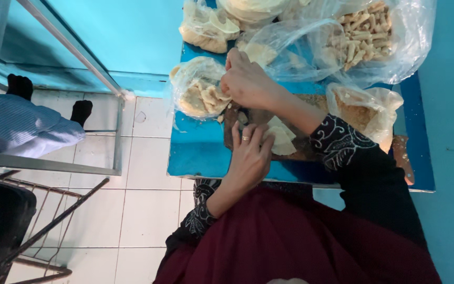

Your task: The person sits at a small blue table and shapes small pieces of dough by hand, rolling and pinching each piece into a stick-like form on a wooden board. The shaped dough pieces are placed into a plastic bag with other finished pieces, and the person repeats the process with new dough pieces.

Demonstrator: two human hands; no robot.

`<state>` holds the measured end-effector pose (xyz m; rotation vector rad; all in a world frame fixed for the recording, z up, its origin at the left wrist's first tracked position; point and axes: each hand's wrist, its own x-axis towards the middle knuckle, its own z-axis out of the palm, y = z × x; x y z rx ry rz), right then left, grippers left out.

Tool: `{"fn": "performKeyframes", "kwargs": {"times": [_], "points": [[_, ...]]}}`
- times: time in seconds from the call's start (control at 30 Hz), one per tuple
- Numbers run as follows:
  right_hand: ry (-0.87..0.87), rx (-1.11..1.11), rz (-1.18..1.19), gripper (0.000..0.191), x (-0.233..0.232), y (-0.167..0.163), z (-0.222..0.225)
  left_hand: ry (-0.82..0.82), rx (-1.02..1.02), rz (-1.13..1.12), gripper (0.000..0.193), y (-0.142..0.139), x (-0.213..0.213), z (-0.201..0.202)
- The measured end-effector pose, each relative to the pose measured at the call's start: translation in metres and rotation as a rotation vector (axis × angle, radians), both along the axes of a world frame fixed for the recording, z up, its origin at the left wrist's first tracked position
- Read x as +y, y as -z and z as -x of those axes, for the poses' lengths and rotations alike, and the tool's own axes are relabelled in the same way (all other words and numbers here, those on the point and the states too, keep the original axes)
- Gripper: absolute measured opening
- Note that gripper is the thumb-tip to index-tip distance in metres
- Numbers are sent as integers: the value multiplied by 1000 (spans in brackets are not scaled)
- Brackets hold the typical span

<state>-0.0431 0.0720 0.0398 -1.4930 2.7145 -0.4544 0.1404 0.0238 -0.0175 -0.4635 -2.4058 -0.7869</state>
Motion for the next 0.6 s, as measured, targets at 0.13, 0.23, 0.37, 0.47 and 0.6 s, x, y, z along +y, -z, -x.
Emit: {"fn": "performKeyframes", "kwargs": {"times": [0.13,0.23,0.37,0.47,0.6], "points": [[17,-19,27,6,2,-2,-6,13,-1,-17,32,1,2,-2],[33,-32,55,8,5,1,-10,12,0,-13,33,1,4,-3],[84,23,-13,5,8,6,-16,7,6,-5,35,1,8,-5],[61,28,60,4,14,4,-18,11,5,-13,35,1,11,-9],[12,12,86,9,21,-3,-18,-1,0,-4,35,-1,12,-12]]}}
